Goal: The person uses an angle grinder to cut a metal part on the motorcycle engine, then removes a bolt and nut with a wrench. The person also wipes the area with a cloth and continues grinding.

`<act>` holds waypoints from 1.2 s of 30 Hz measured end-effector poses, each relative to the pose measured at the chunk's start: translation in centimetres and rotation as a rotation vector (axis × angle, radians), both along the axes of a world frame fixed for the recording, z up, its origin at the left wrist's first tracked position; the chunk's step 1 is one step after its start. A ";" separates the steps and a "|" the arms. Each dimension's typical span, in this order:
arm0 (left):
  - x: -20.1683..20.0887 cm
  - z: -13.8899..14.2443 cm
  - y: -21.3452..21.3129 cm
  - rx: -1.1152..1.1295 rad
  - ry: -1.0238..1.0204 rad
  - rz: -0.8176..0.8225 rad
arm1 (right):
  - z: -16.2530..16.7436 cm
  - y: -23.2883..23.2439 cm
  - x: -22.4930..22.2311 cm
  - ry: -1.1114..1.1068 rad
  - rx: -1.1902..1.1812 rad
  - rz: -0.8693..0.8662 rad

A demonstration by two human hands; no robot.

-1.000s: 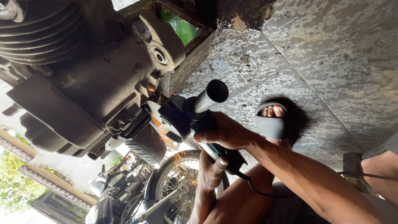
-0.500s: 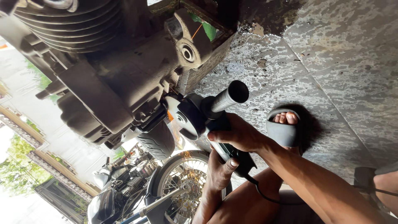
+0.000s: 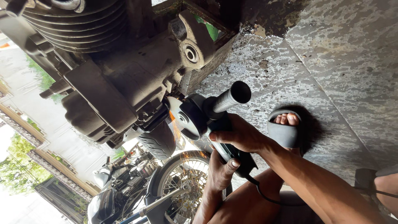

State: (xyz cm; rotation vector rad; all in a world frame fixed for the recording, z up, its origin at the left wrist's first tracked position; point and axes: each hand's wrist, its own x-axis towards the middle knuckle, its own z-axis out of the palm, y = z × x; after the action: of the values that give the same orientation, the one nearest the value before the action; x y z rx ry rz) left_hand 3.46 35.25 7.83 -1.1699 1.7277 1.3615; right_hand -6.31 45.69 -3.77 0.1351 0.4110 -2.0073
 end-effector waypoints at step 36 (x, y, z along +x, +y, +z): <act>0.2 -0.1 0.3 -0.030 0.009 0.017 | -0.3 0.1 0.1 0.070 0.064 0.032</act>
State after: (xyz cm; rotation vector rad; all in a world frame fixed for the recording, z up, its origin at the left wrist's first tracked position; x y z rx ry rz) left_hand 3.67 35.53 7.75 -1.1990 1.7546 1.3571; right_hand -6.25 45.82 -4.11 0.0976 0.5191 -1.9721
